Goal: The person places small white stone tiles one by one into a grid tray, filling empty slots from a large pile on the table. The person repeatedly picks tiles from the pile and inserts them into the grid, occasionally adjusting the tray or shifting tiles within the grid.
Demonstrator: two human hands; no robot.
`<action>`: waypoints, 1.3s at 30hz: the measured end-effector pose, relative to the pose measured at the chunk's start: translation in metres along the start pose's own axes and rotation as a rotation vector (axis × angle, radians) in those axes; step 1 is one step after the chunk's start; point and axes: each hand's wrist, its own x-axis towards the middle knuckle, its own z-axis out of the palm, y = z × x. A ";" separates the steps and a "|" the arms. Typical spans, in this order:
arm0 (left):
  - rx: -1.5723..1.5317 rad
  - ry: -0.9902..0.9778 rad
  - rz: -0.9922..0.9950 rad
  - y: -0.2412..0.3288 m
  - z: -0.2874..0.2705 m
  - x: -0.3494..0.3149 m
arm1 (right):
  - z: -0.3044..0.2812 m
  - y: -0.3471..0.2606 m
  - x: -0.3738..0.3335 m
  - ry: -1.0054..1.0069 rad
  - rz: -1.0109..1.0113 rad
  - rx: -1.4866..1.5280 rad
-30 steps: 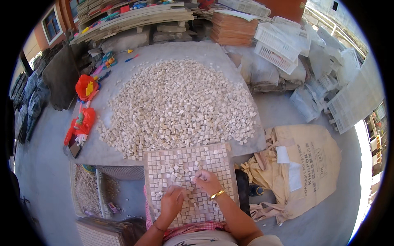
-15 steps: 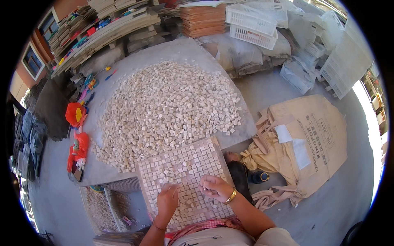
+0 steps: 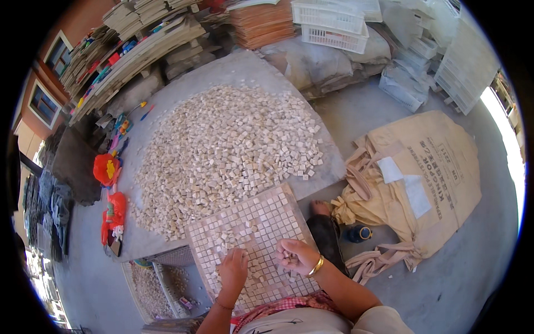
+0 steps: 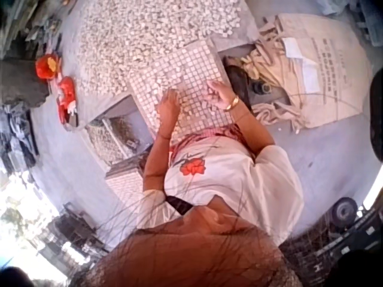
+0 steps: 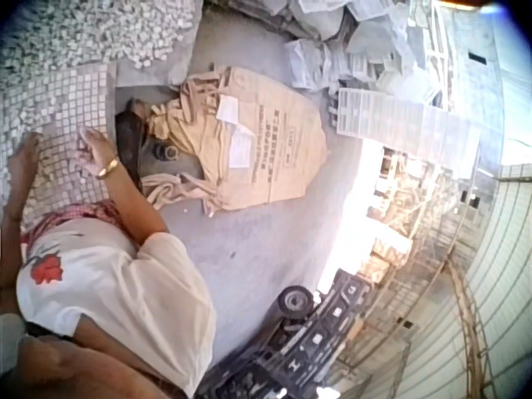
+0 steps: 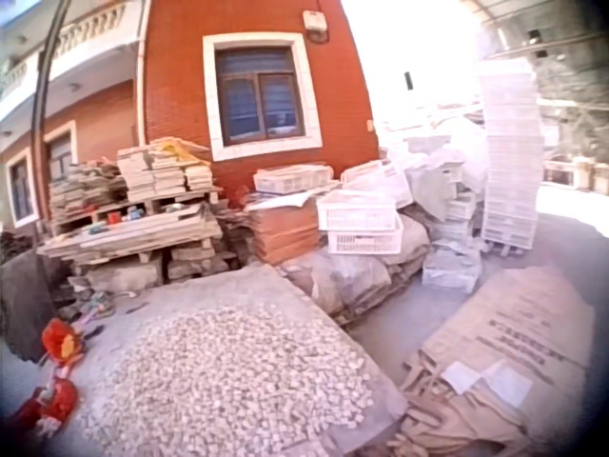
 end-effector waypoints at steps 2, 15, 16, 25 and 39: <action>-0.252 0.011 -0.121 0.008 -0.001 0.000 | 0.003 0.001 0.001 0.080 -0.022 0.042; -2.485 -0.503 -0.599 0.034 0.012 -0.044 | 0.089 0.060 0.014 -0.110 -0.781 -1.633; -2.590 -0.572 -0.342 0.034 0.015 -0.046 | 0.093 0.062 0.012 -0.112 -0.737 -1.664; -2.740 -0.432 -1.057 0.008 -0.007 -0.076 | 0.074 0.018 0.072 0.073 -0.661 -1.925; -2.550 -0.176 -1.062 0.004 -0.038 -0.084 | 0.090 0.031 0.100 -0.100 -0.210 -2.327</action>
